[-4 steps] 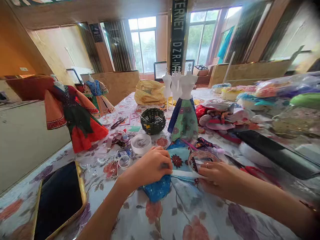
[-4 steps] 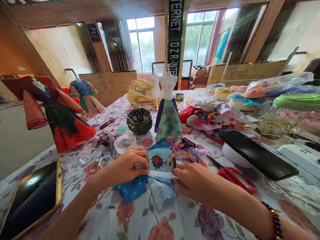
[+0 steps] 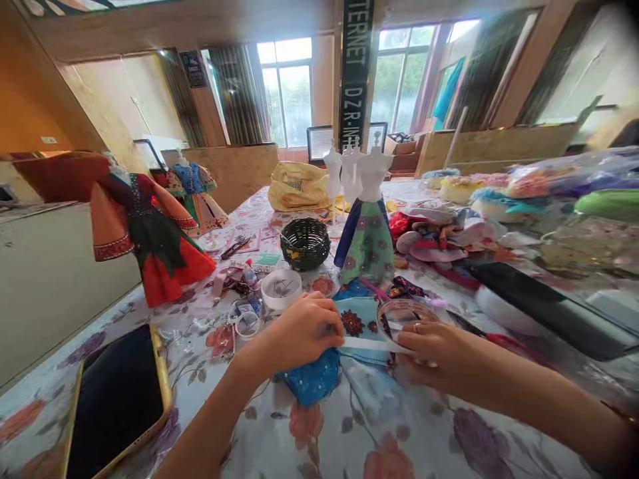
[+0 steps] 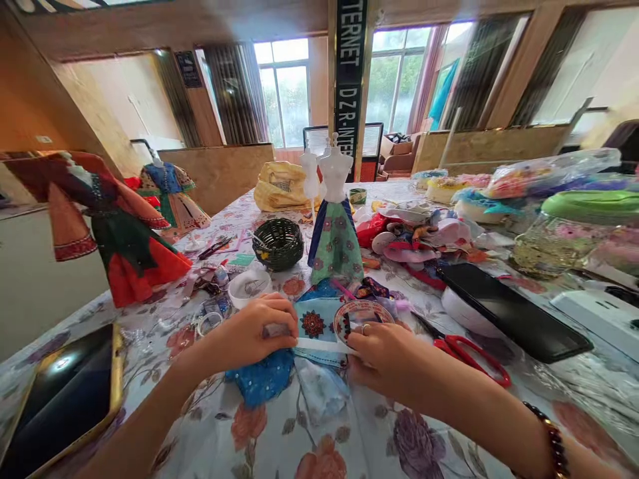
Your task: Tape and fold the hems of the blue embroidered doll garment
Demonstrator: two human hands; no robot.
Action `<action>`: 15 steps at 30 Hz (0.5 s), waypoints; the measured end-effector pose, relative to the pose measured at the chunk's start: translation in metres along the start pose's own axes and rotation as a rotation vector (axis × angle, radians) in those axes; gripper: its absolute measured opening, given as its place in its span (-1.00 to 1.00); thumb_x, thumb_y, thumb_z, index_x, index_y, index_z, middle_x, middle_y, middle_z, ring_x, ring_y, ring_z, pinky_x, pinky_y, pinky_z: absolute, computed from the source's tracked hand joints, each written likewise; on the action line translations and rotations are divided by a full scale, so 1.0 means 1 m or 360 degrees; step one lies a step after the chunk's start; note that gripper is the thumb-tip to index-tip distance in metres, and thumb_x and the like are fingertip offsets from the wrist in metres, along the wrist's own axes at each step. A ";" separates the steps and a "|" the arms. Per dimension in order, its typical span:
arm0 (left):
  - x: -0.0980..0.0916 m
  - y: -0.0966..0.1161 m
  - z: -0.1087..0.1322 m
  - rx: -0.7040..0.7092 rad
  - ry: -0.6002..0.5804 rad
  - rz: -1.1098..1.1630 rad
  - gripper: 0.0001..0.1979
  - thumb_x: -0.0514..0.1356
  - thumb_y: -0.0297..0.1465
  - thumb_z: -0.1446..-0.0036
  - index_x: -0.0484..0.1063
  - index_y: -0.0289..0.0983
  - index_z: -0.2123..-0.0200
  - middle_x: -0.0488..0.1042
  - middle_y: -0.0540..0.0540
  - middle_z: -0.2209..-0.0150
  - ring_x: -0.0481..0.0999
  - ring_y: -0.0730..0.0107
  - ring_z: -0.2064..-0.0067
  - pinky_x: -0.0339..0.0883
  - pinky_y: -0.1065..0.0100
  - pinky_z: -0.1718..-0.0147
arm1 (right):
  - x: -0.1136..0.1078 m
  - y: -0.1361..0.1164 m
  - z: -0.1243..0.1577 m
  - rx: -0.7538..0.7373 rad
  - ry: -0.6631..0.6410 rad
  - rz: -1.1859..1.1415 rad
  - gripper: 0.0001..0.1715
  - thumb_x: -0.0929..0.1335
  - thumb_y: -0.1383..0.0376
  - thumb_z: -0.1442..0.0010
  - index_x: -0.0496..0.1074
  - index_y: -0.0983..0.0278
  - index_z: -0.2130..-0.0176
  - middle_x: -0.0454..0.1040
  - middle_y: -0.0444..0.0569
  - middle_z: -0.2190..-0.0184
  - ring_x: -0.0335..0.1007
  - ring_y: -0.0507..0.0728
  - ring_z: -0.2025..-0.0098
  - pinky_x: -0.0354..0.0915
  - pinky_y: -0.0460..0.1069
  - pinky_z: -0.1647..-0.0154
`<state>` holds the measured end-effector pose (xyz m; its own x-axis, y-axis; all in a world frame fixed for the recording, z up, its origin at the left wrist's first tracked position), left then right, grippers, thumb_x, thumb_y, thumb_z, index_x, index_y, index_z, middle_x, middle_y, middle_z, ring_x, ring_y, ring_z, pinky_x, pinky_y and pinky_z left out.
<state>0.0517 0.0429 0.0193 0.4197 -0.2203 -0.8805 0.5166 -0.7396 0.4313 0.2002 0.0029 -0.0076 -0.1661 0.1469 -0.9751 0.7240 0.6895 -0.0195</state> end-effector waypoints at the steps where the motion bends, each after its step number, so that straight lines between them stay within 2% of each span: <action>1: -0.003 0.000 0.000 -0.0010 0.0047 0.0020 -0.89 0.24 -0.46 -0.10 0.48 -0.28 0.47 0.52 -0.03 0.36 0.43 0.35 0.23 0.22 0.26 0.07 | -0.002 0.000 0.000 0.0000 0.0013 -0.0020 -0.81 0.28 0.46 -0.13 0.32 0.23 0.47 0.40 -0.16 0.56 0.38 0.06 0.50 0.19 -0.04 0.48; 4: -0.015 0.000 0.001 -0.0025 0.0247 0.0127 -0.92 0.23 -0.45 -0.10 0.47 -0.26 0.45 0.53 -0.03 0.33 0.43 0.34 0.20 0.25 0.28 0.11 | -0.010 0.002 -0.001 0.0001 0.0102 -0.0098 -0.79 0.27 0.45 -0.14 0.27 0.22 0.50 0.33 -0.19 0.60 0.29 0.04 0.54 0.14 -0.05 0.51; 9: -0.034 0.001 0.005 -0.0065 0.0560 0.0341 -0.94 0.26 -0.42 -0.08 0.51 -0.25 0.43 0.53 -0.04 0.32 0.46 0.34 0.20 0.27 0.30 0.12 | -0.020 0.010 -0.002 0.0115 0.0212 -0.0438 -0.71 0.25 0.40 -0.16 0.16 0.21 0.56 0.17 -0.25 0.66 0.04 -0.02 0.60 0.05 -0.11 0.59; 15: -0.053 -0.006 0.013 -0.0018 0.0961 0.0697 -0.95 0.25 -0.43 -0.08 0.51 -0.24 0.42 0.52 -0.04 0.37 0.47 0.38 0.27 0.32 0.35 0.22 | -0.031 0.019 -0.003 0.0198 0.0336 -0.0917 -0.73 0.23 0.29 -0.23 0.31 0.24 0.50 0.19 -0.19 0.61 0.05 -0.01 0.57 0.04 -0.11 0.62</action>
<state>0.0171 0.0508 0.0609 0.9241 -0.1033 -0.3680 0.2142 -0.6573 0.7226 0.2175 0.0138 0.0226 -0.6726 -0.0779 -0.7359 0.5494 0.6137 -0.5671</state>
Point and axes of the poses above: each hand's wrist, its own z-axis away from the middle knuckle, its own x-axis out of the palm, y = z × x, the point moved 7 cm from there along -z, towards the middle knuckle
